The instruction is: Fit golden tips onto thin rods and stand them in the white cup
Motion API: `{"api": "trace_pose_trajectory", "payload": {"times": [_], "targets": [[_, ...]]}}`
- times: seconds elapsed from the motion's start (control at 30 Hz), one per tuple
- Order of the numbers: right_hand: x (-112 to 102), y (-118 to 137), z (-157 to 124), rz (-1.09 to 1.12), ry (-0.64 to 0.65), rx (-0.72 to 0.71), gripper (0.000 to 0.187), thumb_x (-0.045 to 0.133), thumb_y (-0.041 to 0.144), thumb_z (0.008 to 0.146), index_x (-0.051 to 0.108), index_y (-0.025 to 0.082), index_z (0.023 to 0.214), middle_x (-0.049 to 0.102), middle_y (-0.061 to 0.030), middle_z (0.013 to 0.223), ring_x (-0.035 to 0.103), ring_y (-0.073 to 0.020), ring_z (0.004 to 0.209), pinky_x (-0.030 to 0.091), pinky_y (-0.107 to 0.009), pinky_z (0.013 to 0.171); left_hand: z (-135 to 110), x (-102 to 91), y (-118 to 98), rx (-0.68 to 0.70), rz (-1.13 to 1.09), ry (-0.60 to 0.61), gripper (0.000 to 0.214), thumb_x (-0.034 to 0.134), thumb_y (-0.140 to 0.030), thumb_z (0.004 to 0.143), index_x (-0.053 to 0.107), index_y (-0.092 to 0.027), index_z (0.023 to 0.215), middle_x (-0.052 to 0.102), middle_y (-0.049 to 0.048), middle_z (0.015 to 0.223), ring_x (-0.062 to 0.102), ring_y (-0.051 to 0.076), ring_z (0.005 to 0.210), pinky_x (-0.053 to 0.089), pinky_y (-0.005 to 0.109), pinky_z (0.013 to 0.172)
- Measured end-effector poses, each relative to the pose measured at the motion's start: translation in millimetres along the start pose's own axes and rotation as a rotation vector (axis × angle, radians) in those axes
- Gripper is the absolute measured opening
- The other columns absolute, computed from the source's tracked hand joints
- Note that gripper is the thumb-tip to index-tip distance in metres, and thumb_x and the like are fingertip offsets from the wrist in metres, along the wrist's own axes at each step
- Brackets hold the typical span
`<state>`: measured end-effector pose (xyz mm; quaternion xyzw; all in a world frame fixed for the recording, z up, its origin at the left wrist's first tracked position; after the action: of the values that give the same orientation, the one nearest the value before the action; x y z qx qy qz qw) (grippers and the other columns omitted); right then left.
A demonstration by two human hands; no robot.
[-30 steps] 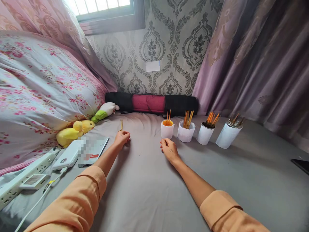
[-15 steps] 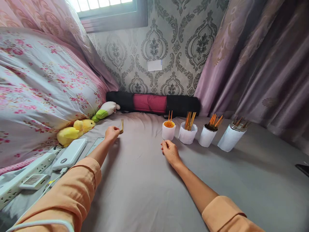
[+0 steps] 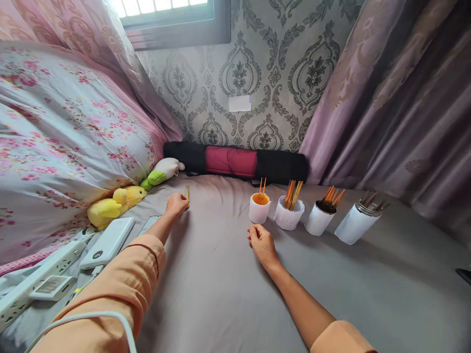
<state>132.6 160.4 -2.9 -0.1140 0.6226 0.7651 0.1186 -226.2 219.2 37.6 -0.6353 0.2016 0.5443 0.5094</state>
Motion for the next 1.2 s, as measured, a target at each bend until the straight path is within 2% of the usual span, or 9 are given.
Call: {"api": "trace_pose_trajectory", "payload": {"times": [0.33, 0.73, 1.2], "targets": [[-1.9, 2.4, -1.4, 0.008, -0.008, 0.004, 0.036, 0.038, 0.046, 0.079, 0.058, 0.015, 0.076, 0.058, -0.0029, 0.059, 0.051, -0.012, 0.052, 0.038, -0.022, 0.05, 7.8, 10.8, 3.1, -0.029, 0.017, 0.081, 0.015, 0.056, -0.026, 0.06, 0.063, -0.016, 0.068, 0.064, 0.0102, 0.07, 0.059, 0.023, 0.077, 0.043, 0.027, 0.062], [-1.2, 2.1, -1.9, 0.008, -0.005, 0.006, 0.036, 0.038, 0.046, 0.08, 0.057, 0.016, 0.075, 0.057, -0.002, 0.06, 0.05, -0.0108, 0.051, 0.037, -0.021, 0.049, 16.0, 23.5, 12.4, -0.052, 0.037, 0.117, 0.009, 0.056, -0.016, 0.055, 0.062, -0.015, 0.061, 0.063, 0.0099, 0.066, 0.059, 0.022, 0.072, 0.042, 0.026, 0.061], [-1.0, -0.9, -1.4, 0.025, -0.007, 0.023, 0.041, 0.038, 0.051, 0.077, 0.058, 0.016, 0.076, 0.058, -0.0039, 0.061, 0.051, -0.0125, 0.052, 0.039, -0.022, 0.049, 11.9, 20.2, 15.0, -0.092, 0.01, 0.118, 0.009, 0.057, -0.018, 0.057, 0.061, -0.016, 0.064, 0.063, 0.0091, 0.065, 0.06, 0.022, 0.072, 0.042, 0.026, 0.061]]}}
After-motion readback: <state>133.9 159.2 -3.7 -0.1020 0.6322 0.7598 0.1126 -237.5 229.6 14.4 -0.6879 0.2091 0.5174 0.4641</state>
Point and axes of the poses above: each hand's wrist, its own z-axis towards the middle knuckle, its own x-axis out of the palm, y = z × x, the point moved 10 cm from there along z, towards the middle knuckle
